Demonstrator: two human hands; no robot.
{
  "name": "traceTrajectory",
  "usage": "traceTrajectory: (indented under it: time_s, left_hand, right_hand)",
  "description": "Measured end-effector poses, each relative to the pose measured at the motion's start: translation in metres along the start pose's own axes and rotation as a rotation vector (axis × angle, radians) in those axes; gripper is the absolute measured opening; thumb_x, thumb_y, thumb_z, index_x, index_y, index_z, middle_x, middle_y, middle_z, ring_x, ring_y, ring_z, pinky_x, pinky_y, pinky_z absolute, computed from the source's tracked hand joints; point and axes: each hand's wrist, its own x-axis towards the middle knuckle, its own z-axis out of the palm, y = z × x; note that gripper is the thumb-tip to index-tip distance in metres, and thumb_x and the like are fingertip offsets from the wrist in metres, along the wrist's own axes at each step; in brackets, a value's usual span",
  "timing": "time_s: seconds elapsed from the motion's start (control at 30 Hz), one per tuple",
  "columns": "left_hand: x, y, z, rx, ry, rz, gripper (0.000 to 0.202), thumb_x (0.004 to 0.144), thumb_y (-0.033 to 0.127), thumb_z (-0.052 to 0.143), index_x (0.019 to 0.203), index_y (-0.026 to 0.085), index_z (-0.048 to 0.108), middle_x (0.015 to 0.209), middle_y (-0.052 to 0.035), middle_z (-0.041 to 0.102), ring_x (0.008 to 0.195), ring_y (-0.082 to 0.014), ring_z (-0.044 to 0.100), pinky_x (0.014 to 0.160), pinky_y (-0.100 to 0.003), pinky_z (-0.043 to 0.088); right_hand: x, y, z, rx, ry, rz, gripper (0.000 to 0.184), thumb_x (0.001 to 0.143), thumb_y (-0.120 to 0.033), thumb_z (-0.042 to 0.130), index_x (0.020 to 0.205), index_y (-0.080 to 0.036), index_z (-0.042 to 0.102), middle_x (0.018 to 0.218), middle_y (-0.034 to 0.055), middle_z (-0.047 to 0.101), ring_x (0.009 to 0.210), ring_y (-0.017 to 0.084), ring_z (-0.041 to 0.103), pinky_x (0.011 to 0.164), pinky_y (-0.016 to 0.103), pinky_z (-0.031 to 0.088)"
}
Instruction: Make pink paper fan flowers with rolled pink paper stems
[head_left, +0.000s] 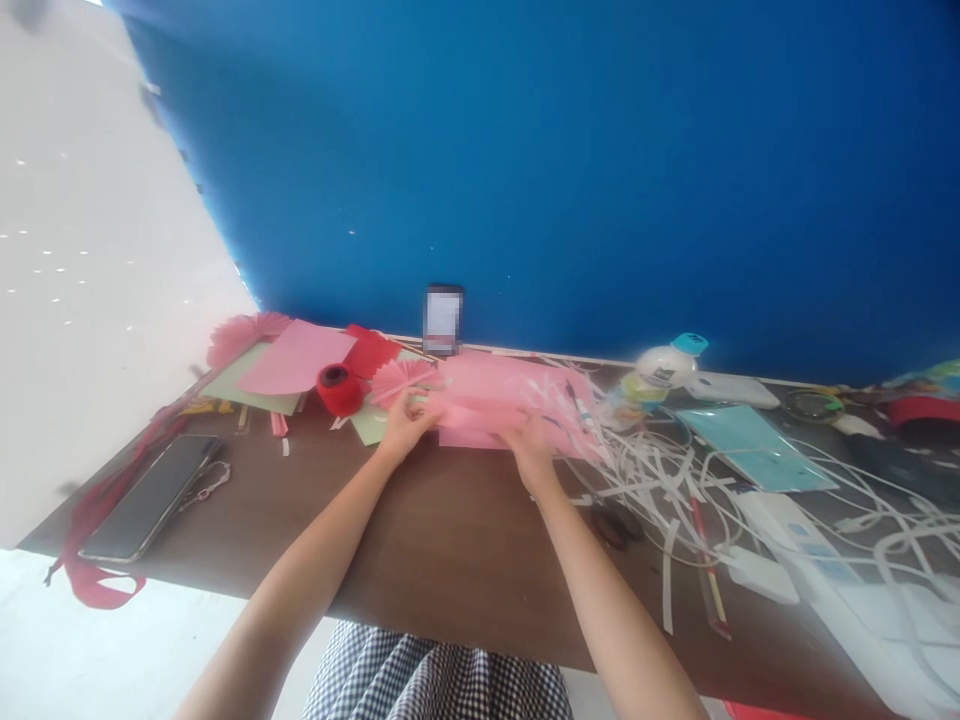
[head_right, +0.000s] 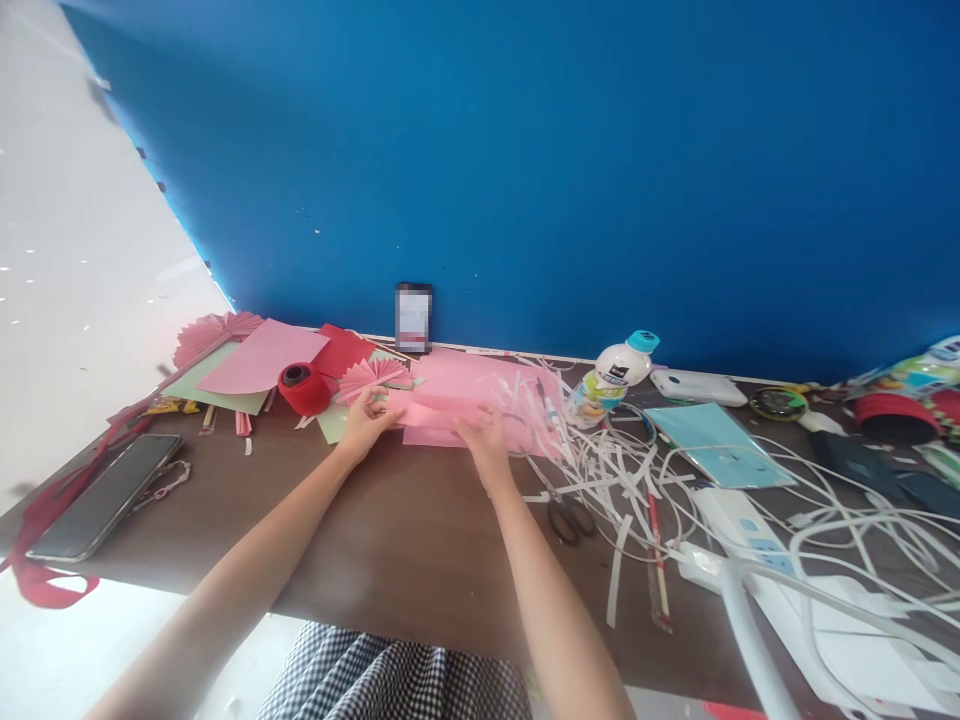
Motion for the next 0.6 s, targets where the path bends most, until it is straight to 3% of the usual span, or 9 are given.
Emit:
traceTrajectory:
  time_s: [0.1,0.2,0.33,0.6]
  left_hand:
    - [0.0,-0.003,0.002,0.069,0.008,0.0,0.034,0.058,0.034,0.069,0.084,0.014,0.059,0.06,0.0018,0.055,0.059,-0.0122,0.058,0.061,-0.03,0.054]
    - [0.001,-0.003,0.003,0.105,0.042,0.016,0.027,0.06,0.037,0.066,0.067,0.011,0.063,0.061,0.0001,0.056,0.057,-0.0119,0.056,0.059,-0.03,0.055]
    - [0.0,-0.001,0.003,0.123,0.112,0.013,0.027,0.06,0.038,0.066,0.065,0.011,0.065,0.058,0.0009,0.057,0.051,-0.0112,0.056,0.054,-0.029,0.055]
    - [-0.002,0.004,0.006,0.175,0.125,-0.014,0.027,0.061,0.039,0.065,0.065,0.012,0.065,0.058,0.0005,0.059,0.05,-0.0143,0.06,0.049,-0.025,0.052]
  right_hand:
    - [0.0,-0.001,0.0,-0.181,0.065,-0.047,0.03,0.06,-0.042,0.064,0.071,-0.018,0.05,0.063,-0.0041,0.045,0.057,0.01,0.044,0.052,0.023,0.041]
    - [-0.001,-0.005,0.0,-0.327,0.095,-0.105,0.035,0.065,-0.042,0.059,0.052,-0.018,0.036,0.052,-0.0068,0.03,0.05,0.007,0.032,0.046,0.02,0.029]
    - [-0.003,-0.01,0.002,-0.37,0.103,-0.126,0.04,0.067,-0.043,0.057,0.05,-0.019,0.03,0.051,-0.0071,0.024,0.048,0.006,0.025,0.045,0.02,0.023]
    - [-0.004,-0.008,0.001,-0.351,0.099,-0.113,0.037,0.068,-0.044,0.056,0.052,-0.018,0.036,0.052,-0.0066,0.026,0.05,0.007,0.028,0.047,0.02,0.025]
